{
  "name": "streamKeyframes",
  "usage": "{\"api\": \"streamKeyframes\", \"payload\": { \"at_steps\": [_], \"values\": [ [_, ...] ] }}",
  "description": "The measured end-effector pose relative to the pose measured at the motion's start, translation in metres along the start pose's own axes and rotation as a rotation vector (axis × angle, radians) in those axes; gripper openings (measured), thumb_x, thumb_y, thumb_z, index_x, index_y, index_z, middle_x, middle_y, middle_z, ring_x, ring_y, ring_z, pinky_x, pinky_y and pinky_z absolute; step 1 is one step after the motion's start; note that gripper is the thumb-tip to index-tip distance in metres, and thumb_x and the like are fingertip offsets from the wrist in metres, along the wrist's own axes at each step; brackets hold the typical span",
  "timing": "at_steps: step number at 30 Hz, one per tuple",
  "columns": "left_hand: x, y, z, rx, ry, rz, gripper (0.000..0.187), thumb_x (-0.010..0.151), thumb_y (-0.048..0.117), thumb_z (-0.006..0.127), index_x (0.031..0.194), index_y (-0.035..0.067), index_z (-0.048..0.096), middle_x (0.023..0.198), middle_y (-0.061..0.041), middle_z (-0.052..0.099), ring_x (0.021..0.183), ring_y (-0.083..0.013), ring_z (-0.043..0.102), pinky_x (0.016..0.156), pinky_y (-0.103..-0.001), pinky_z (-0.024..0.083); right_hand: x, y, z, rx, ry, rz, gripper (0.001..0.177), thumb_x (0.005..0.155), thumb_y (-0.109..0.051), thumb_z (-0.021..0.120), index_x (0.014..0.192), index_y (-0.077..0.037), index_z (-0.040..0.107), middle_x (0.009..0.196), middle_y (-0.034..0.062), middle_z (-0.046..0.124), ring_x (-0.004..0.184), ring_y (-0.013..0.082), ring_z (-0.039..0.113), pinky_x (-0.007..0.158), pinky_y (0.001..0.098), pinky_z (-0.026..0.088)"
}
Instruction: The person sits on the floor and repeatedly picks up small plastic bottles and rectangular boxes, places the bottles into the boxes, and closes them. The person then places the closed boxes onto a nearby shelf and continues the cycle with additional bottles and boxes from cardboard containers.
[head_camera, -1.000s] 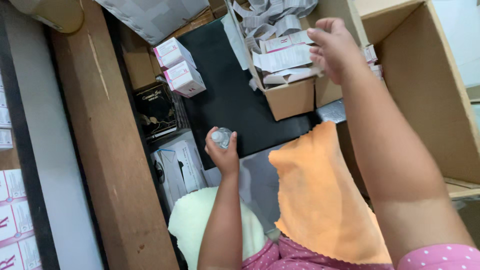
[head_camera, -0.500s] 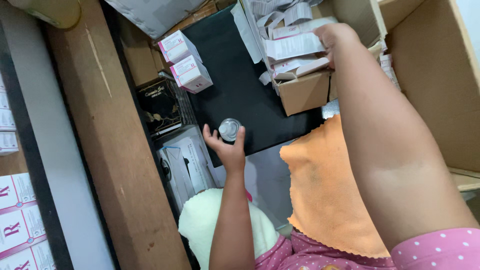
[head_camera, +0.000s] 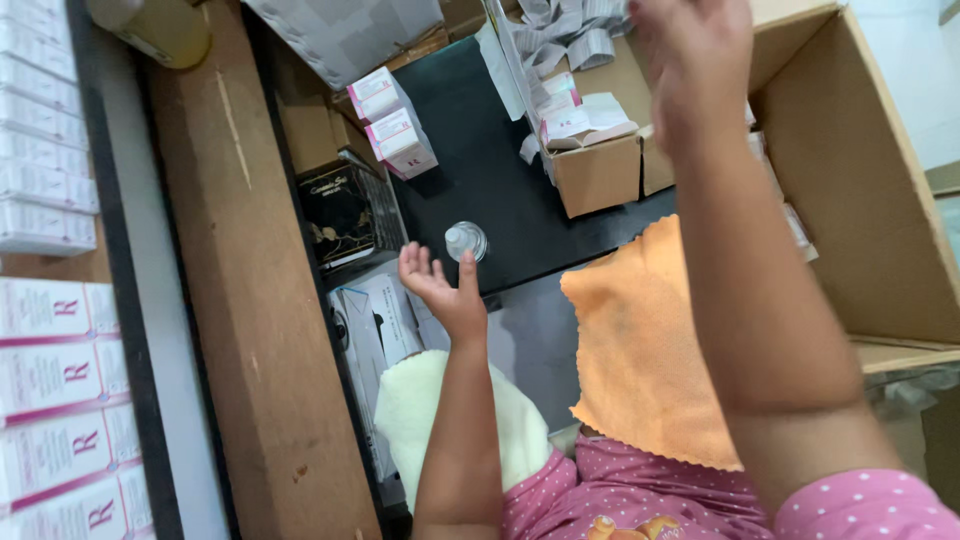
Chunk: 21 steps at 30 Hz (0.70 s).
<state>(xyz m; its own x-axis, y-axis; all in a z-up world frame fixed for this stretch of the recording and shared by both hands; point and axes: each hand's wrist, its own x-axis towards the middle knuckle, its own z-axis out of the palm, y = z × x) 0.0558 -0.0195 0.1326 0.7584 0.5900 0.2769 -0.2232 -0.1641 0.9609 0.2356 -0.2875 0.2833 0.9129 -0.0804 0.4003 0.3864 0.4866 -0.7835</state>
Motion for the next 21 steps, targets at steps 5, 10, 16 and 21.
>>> {"api": "streamKeyframes", "payload": {
  "at_steps": [5, 10, 16, 21],
  "values": [
    [0.003, 0.028, -0.028, -0.568, -0.318, -0.399, 0.073, 0.099, 0.039, 0.07, 0.151, 0.003, 0.036, 0.144, -0.022, 0.054, 0.13, -0.0364, 0.056, 0.11, -0.05, 0.045, -0.116, -0.037, 0.078, -0.731, -0.264, -0.518, 0.036, 0.1, -0.016, 0.068, 0.133, -0.002, 0.062, 0.141, 0.017, 0.059, 0.129, 0.0353, 0.057, 0.114, 0.0374, 0.043],
    [0.003, 0.035, -0.081, -0.893, -0.386, -0.651, 0.089, 0.089, 0.074, 0.051, 0.152, 0.011, 0.037, 0.142, -0.018, 0.057, 0.125, -0.0344, 0.06, 0.101, -0.051, 0.054, -0.199, -0.007, 0.106, -0.736, -0.739, -0.441, 0.043, 0.095, -0.019, 0.068, 0.133, 0.002, 0.062, 0.143, 0.0224, 0.053, 0.14, 0.0424, 0.051, 0.12, 0.0469, 0.042],
    [-0.014, 0.039, -0.115, -1.137, -0.349, -0.822, 0.1, 0.088, 0.081, 0.052, 0.156, 0.008, 0.043, 0.146, -0.019, 0.057, 0.125, -0.0408, 0.06, 0.098, -0.054, 0.054, -0.253, 0.019, 0.096, -0.781, -1.084, -0.532, 0.052, 0.091, -0.028, 0.07, 0.131, 0.005, 0.06, 0.138, 0.0175, 0.051, 0.14, 0.0405, 0.046, 0.118, 0.0529, 0.038],
    [-0.036, 0.075, -0.114, -1.16, -0.631, -0.58, 0.103, 0.082, 0.078, 0.063, 0.157, 0.012, 0.038, 0.147, -0.035, 0.051, 0.128, -0.0461, 0.06, 0.106, -0.053, 0.051, -0.269, 0.007, 0.11, -0.745, -1.15, -0.597, 0.063, 0.086, -0.035, 0.071, 0.132, 0.006, 0.06, 0.14, 0.0184, 0.052, 0.137, 0.0422, 0.046, 0.116, 0.0553, 0.036]
  ]
}}
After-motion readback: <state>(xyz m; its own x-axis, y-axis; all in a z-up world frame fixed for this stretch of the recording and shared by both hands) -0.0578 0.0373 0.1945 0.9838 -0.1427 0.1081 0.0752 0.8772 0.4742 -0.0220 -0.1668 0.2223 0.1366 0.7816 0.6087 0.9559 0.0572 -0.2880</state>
